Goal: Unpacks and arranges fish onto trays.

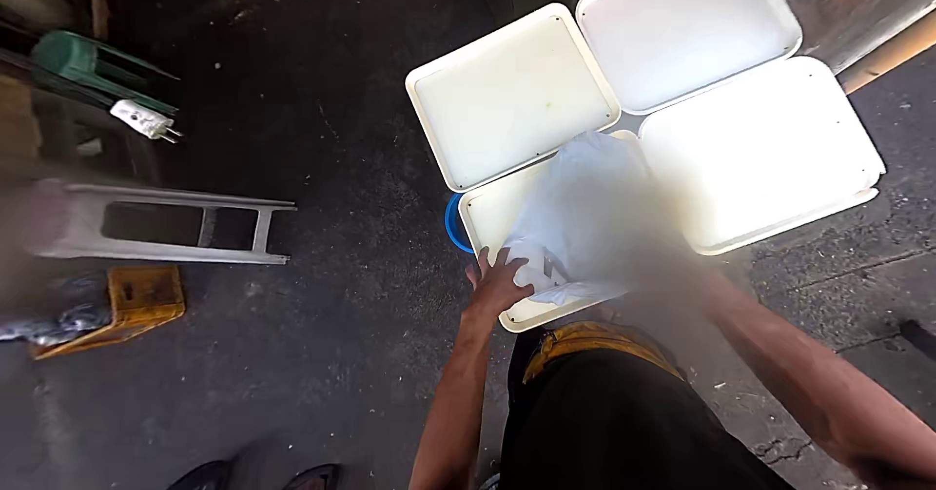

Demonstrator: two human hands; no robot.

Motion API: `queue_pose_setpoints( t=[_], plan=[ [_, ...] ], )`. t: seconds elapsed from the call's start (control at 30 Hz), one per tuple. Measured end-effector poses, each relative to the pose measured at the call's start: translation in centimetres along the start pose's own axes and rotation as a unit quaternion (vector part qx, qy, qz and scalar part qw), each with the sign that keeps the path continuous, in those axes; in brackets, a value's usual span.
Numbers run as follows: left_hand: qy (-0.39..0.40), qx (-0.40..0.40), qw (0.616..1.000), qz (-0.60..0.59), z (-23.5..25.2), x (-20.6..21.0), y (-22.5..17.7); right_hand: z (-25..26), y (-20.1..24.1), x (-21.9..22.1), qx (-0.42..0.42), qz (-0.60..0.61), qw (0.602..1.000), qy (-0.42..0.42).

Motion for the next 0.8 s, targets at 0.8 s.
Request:
queue_pose_setpoints(
  t=[0.8],
  plan=[
    [-0.307,0.053,0.860,-0.404,-4.8,3.9,-1.5,4.6,12.7,4.4,-0.427,-0.078,0.888,-0.155]
  ],
)
Point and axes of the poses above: each hand's wrist, its own z-axis towards the middle knuckle, its own x-axis out of the palm, y = z × x, the point moved 8 cm from there along z, towards the middle knuckle, and after that the axes turned 6 degrees about x, right-handed, at the moved point
